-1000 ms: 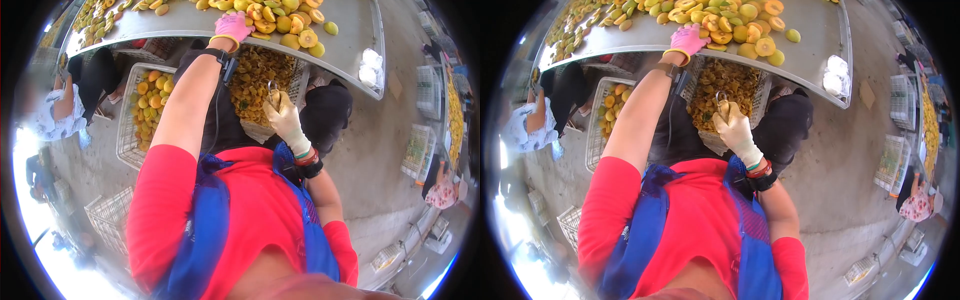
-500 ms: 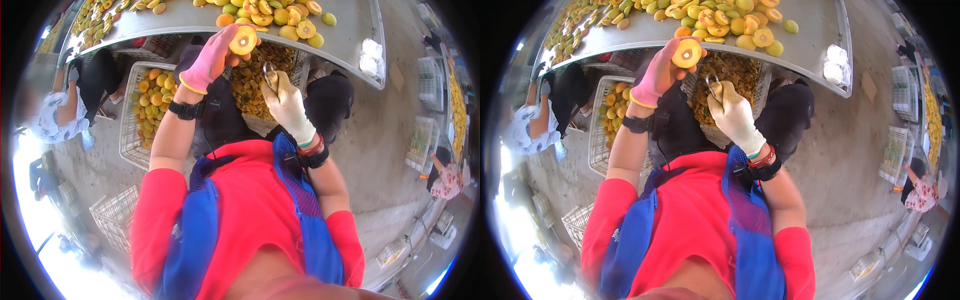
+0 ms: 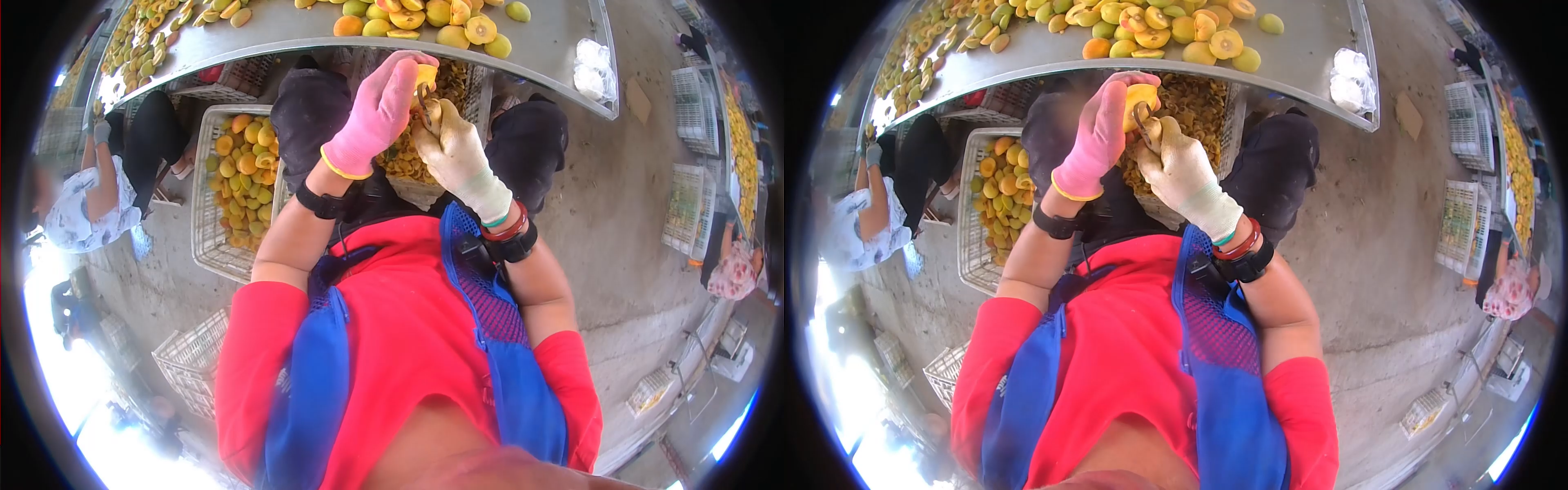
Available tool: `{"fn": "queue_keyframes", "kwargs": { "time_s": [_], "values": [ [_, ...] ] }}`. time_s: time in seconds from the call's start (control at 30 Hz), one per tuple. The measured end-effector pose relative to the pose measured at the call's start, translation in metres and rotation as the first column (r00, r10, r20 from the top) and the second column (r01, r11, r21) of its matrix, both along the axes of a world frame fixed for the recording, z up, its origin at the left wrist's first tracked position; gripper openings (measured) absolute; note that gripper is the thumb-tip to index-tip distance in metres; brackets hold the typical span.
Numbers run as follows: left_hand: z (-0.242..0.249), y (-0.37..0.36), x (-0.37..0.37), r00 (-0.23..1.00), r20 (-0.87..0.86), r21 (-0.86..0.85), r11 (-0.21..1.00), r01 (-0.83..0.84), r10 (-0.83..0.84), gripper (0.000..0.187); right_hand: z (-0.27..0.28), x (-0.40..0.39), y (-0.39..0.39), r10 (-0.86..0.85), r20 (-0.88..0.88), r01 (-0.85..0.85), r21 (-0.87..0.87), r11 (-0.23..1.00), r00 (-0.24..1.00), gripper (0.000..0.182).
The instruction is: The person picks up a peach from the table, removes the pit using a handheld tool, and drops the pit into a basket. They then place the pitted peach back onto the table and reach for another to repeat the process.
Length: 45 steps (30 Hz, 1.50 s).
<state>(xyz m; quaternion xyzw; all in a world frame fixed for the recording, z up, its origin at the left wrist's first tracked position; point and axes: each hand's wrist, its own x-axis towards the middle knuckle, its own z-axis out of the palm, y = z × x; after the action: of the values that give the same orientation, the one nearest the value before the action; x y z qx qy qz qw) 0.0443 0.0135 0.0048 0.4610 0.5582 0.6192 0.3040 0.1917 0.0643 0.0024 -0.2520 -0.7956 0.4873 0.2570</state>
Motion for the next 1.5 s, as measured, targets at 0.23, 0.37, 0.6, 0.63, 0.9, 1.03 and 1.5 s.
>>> {"fn": "queue_keyframes", "kwargs": {
  "time_s": [0.23, 0.37, 0.6, 0.63, 0.9, 1.03, 1.5],
  "values": [
    [-0.008, -0.002, -0.009, 0.993, 0.005, -0.055, 0.991, 0.118, -0.118, 0.076, 0.012, 0.01, -0.001, 0.214, -0.08, -0.203, -0.732, 0.651, 0.974, 0.014],
    [-0.009, 0.003, 0.004, 0.974, 0.213, 0.033, 0.997, 0.066, -0.072, 0.05, 0.019, 0.013, -0.004, 0.185, -0.086, -0.179, -0.798, 0.576, 0.979, 0.014],
    [-0.002, -0.003, 0.01, 0.961, 0.253, 0.077, 0.992, 0.095, -0.112, 0.066, 0.024, 0.016, -0.003, 0.258, -0.169, -0.262, -0.884, 0.386, 0.951, 0.019],
    [-0.005, -0.003, 0.008, 0.949, 0.276, 0.094, 0.987, 0.133, -0.154, 0.064, 0.022, 0.018, -0.002, 0.265, -0.214, -0.292, -0.907, 0.303, 0.94, 0.019],
    [-0.003, -0.006, -0.004, 0.954, -0.162, 0.137, 0.951, 0.276, -0.253, 0.031, 0.023, 0.029, 0.004, 0.44, -0.187, -0.303, -0.929, 0.21, 0.878, 0.022],
    [-0.007, -0.008, -0.011, 0.886, -0.372, 0.099, 0.937, 0.336, -0.278, 0.042, 0.013, 0.028, 0.005, 0.481, -0.2, -0.325, -0.926, 0.192, 0.854, 0.022],
    [0.001, -0.009, 0.007, 0.794, 0.607, -0.106, 0.991, 0.081, 0.0, 0.058, -0.007, 0.017, 0.0, 0.407, -0.122, -0.299, -0.862, 0.408, 0.905, 0.018]
  ]
}}
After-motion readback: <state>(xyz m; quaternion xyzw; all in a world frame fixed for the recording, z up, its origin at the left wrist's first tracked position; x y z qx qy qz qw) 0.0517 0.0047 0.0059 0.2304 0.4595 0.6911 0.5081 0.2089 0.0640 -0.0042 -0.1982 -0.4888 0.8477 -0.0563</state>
